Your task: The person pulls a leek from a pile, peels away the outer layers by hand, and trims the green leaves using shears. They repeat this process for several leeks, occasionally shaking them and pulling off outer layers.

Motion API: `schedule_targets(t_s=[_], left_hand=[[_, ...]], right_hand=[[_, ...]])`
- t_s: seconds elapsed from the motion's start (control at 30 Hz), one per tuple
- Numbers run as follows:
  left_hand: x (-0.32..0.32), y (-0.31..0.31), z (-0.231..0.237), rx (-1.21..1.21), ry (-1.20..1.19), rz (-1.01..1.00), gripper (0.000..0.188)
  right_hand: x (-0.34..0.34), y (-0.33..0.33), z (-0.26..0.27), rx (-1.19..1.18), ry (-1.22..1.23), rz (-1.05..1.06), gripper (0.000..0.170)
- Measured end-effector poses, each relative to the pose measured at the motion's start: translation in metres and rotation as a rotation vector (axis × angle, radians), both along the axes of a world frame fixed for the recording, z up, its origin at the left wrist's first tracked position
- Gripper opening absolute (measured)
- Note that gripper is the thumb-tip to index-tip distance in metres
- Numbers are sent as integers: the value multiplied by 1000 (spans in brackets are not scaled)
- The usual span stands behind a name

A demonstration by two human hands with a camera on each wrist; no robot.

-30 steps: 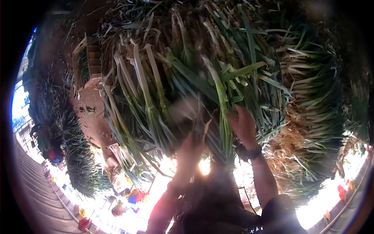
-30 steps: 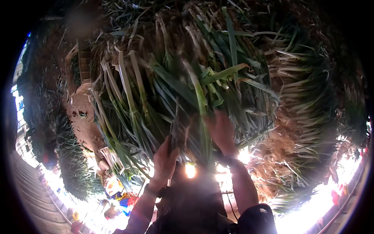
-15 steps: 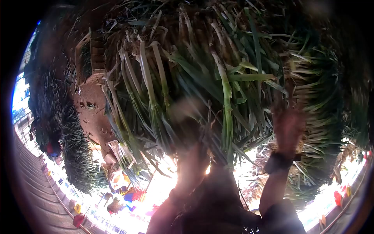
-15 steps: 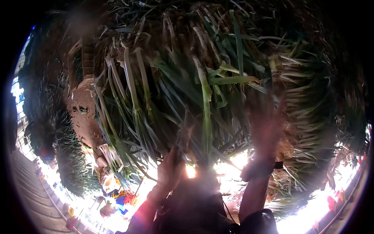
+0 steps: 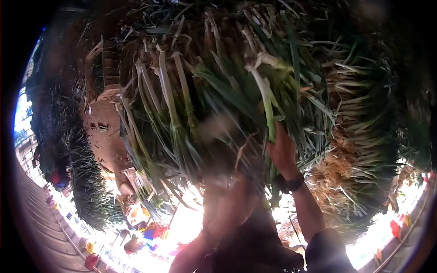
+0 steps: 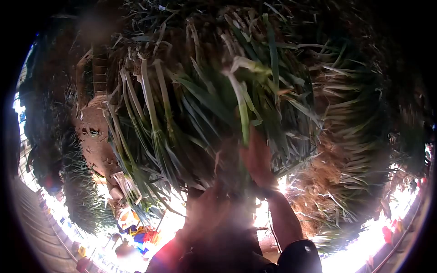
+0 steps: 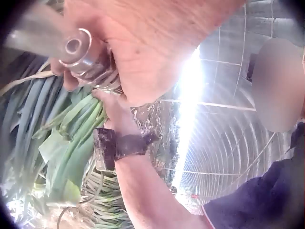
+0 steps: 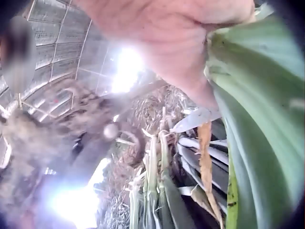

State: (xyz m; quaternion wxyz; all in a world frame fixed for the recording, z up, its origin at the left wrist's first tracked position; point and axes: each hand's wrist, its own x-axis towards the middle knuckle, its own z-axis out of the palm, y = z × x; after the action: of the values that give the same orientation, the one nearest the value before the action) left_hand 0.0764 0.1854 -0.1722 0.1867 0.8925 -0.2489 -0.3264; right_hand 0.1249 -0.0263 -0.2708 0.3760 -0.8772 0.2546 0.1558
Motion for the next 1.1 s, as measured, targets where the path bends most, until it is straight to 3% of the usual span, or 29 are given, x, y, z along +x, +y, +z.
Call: schedule_targets(t_s=[0.1,0.17,0.23,0.33,0.43,0.53,0.63,0.77,0.83,0.87,0.93,0.97,1.03,1.1], left_hand=[[-6,-8,4,48,-127,-176,53],[-4,-11,3,72,-143,-200,53],[9,-15,-3,88,236,260,59],[49,-33,-7,-79,165,335,57],[63,-43,-48,-22,74,394,55],[91,-53,-44,-33,90,441,52],[94,-51,-48,-100,92,300,54],[87,-47,-50,-131,-5,351,54],[91,-39,-51,-88,96,353,56],[92,-34,-48,-91,94,353,56],[94,-21,-35,-146,256,502,60],[98,-15,-20,-153,264,499,60],[110,5,10,-435,476,643,37],[87,40,-1,-692,463,1067,40]], right_hand=[[-39,-1,5,-135,-200,169,71],[-54,-1,19,-65,-103,145,72],[-67,4,25,5,-3,120,73],[-80,6,26,4,-93,146,77],[-82,7,25,111,-6,119,81],[-84,7,20,68,-6,140,82],[-82,10,18,36,40,145,82],[-79,8,24,87,15,114,81],[-72,8,33,98,-4,119,80],[-65,10,42,219,53,9,77],[-50,18,59,330,115,-112,74],[-40,28,68,376,-42,-123,70],[-21,58,77,368,-247,-106,62],[-6,91,78,187,-367,51,56]])
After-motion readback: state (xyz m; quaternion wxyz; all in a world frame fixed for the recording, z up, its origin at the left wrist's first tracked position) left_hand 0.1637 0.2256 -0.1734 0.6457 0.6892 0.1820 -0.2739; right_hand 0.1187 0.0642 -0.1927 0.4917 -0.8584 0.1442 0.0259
